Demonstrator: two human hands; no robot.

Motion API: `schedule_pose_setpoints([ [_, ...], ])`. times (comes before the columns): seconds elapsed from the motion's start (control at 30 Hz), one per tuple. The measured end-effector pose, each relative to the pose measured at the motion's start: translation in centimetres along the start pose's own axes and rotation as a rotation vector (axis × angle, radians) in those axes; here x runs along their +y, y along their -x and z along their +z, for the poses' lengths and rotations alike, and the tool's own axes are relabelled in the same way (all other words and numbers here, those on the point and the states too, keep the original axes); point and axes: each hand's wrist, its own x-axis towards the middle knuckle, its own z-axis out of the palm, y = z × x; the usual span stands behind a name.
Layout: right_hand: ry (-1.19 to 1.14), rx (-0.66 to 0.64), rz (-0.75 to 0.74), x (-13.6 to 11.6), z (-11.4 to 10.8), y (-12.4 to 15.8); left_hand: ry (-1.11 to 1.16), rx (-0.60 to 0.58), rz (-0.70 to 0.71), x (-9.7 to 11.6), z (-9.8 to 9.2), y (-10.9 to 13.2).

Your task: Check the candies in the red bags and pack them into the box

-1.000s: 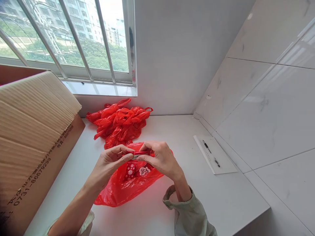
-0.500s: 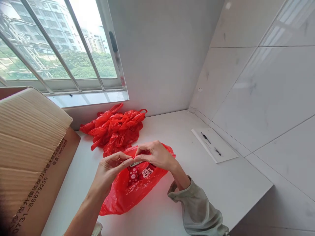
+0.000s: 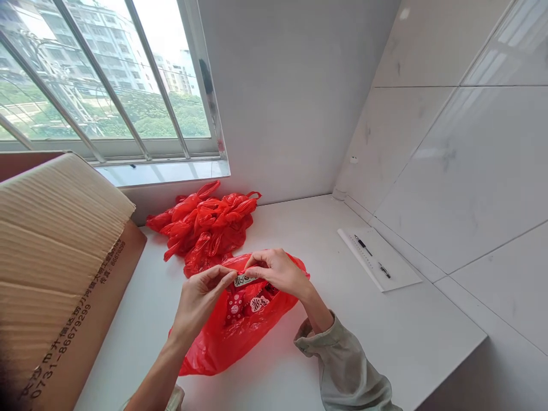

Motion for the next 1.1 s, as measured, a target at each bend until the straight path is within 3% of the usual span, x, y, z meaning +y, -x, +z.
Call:
schedule_pose_setpoints([
  [0.2, 0.119, 0.067, -0.025, 0.3, 0.4, -0.3, -0.094, 0.078, 0.033, -0.4, 0.3, 0.0],
  [0.43, 0.100, 0.084, -0.009, 0.0, -0.1, -0.2, 0.219, -0.234, -0.112, -0.7, -0.2, -0.3],
  [0.7, -0.123, -0.077, 0.066, 0.8, -0.5, -0.1, 0.367, -0.170, -0.212, -1.1, -0.3, -0.6],
  [1.1, -0.169, -0.045, 0.099, 0.9, -1.2, 0.2, 0.401, -0.267, -0.251, -0.4, -0.7, -0.5],
])
